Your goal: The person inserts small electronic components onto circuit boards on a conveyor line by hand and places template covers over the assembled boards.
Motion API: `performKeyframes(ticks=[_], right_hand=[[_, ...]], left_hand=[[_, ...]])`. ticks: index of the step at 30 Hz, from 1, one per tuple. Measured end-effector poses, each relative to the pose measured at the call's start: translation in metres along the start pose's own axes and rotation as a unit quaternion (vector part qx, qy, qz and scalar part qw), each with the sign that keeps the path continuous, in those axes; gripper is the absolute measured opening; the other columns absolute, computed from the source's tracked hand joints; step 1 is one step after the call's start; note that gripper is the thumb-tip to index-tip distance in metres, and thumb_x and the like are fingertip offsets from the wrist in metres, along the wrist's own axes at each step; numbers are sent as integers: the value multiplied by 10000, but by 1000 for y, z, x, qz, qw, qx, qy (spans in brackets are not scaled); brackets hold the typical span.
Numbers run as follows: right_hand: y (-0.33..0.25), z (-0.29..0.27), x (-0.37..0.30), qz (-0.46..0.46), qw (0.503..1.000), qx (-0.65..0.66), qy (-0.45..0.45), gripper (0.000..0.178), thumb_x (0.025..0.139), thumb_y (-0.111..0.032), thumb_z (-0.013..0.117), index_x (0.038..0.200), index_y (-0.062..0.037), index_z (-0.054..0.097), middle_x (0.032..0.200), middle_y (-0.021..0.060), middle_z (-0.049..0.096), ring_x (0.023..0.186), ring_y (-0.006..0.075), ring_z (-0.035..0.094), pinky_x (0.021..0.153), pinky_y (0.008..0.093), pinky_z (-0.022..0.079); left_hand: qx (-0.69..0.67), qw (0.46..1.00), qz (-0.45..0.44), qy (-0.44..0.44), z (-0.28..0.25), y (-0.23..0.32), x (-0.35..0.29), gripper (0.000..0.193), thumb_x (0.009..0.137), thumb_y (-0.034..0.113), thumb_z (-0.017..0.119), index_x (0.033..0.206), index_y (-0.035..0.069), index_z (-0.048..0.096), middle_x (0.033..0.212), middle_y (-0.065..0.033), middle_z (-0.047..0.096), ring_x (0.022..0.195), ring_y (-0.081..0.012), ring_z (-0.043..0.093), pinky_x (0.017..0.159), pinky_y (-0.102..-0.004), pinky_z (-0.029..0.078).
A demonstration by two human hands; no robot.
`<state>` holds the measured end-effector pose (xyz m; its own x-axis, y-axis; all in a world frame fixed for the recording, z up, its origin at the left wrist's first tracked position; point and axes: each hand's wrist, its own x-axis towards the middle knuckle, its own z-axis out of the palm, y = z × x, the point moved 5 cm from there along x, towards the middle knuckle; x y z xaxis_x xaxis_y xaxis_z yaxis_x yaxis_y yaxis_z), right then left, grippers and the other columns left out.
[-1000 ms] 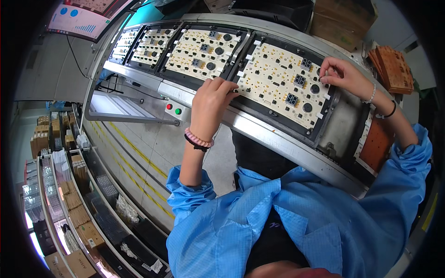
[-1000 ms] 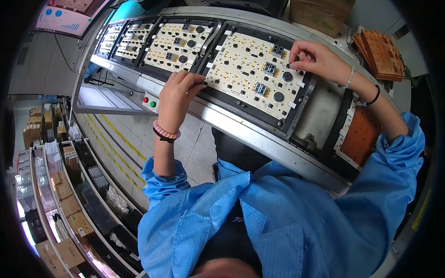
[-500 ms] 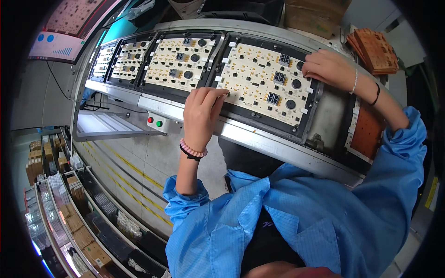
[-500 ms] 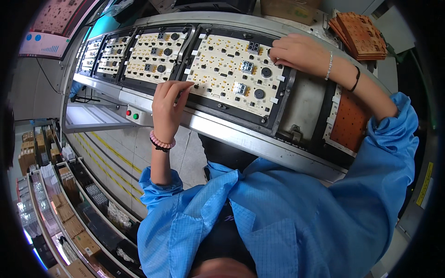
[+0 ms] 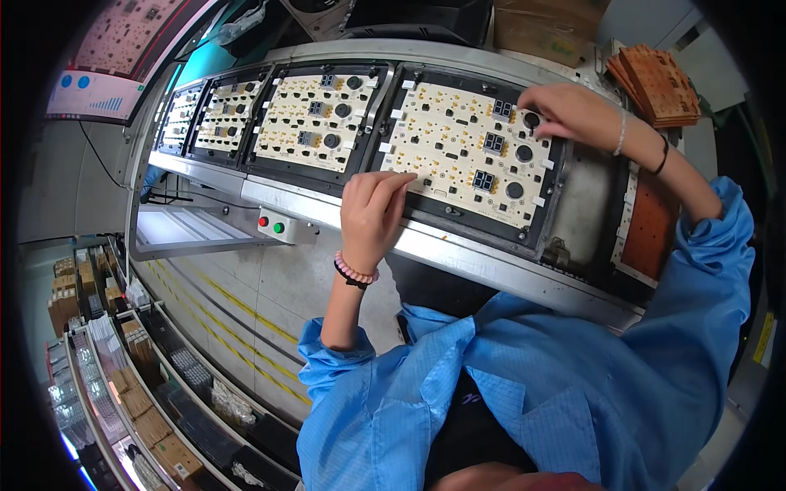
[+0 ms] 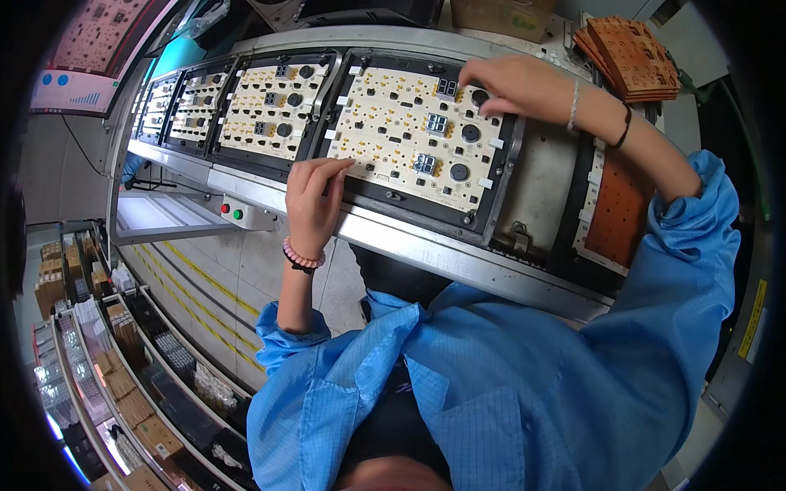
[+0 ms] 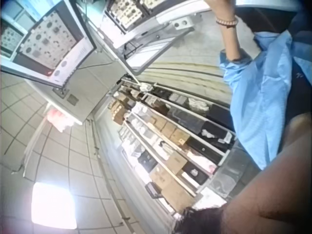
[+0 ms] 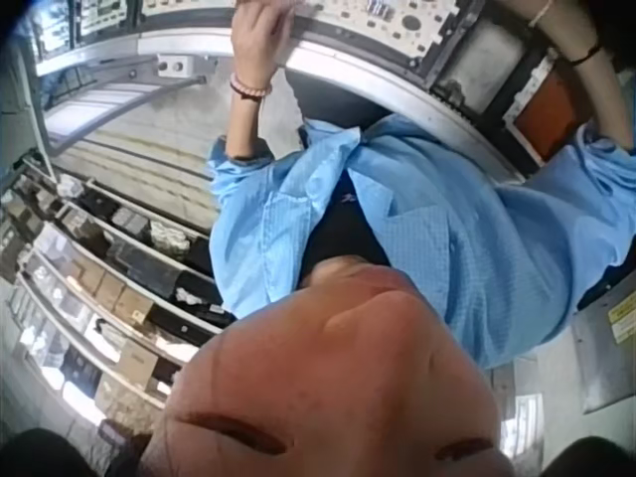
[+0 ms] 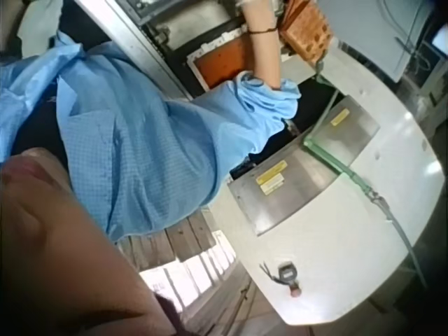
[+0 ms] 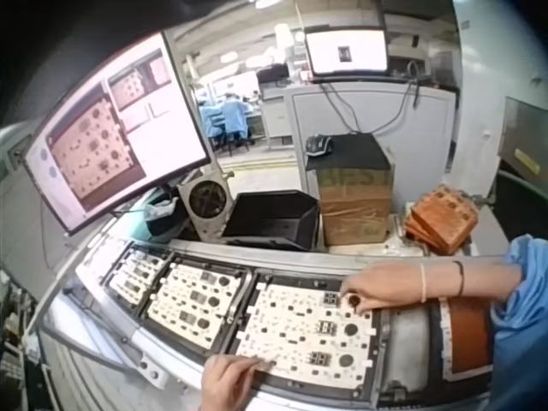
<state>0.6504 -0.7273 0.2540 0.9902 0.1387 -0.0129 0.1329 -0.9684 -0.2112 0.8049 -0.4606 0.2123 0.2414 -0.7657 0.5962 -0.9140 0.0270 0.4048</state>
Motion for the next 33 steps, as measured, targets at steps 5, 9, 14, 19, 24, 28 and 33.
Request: performKeyframes(ticks=[5, 9, 14, 19, 24, 28, 33], right_hand=[[23, 4, -17, 114, 908, 395, 77, 154, 1044, -44, 399, 1189, -19, 444, 923, 49, 587, 914, 113, 619, 846, 260, 516], [2, 1, -15, 171, 852, 494, 37, 125, 1034, -49, 446, 1152, -16, 471, 961, 90, 671, 879, 115, 668, 781, 241, 532], [-2, 1, -15, 219, 864, 454, 20, 53, 998, -54, 550, 1012, -22, 510, 972, 102, 741, 763, 115, 696, 669, 201, 521], [-9, 8, -16, 185, 883, 430, 44, 73, 993, -68, 566, 985, -16, 516, 988, 99, 740, 805, 122, 698, 714, 229, 532], [-25, 18, -11, 39, 977, 201, 61, 146, 919, -155, 658, 905, -64, 545, 1034, 77, 712, 875, 253, 669, 784, 336, 529], [-45, 18, -8, -150, 979, -26, 132, 154, 874, -165, 680, 863, -77, 555, 1126, 79, 659, 947, 253, 622, 811, 350, 500], [-32, 29, -11, -154, 982, 4, 111, 170, 850, -200, 691, 864, -83, 568, 1182, 77, 614, 976, 261, 588, 850, 363, 476]], left_hand=[[-23, 1000, -16, 12, -3, -2, 0, 217, 826, -23, 698, 1022, 71, 706, 941, -69, 671, 851, -254, 617, 752, -367, 469], [-26, 999, -18, 8, -4, -6, 0, 208, 835, -22, 687, 1023, 64, 704, 943, -75, 675, 847, -257, 618, 754, -362, 471], [-31, 999, -19, 11, -6, -10, 1, 213, 836, -33, 679, 1025, 62, 704, 949, -77, 684, 848, -257, 619, 754, -357, 472], [-36, 999, -23, 9, -6, -13, 1, 213, 837, -37, 676, 1023, 62, 707, 947, -80, 690, 851, -256, 621, 753, -357, 472], [-43, 999, -32, 3, -7, -17, 3, 191, 850, -25, 671, 1015, 62, 712, 941, -78, 691, 843, -254, 622, 752, -354, 474], [-56, 998, -35, -22, -5, -18, 24, 181, 857, -7, 672, 1015, 72, 713, 934, -73, 684, 840, -252, 625, 742, -351, 474], [-24, 997, 46, -66, 11, -8, 75, 129, 861, 42, 686, 978, 92, 703, 857, -45, 637, 783, -234, 612, 704, -349, 475]])
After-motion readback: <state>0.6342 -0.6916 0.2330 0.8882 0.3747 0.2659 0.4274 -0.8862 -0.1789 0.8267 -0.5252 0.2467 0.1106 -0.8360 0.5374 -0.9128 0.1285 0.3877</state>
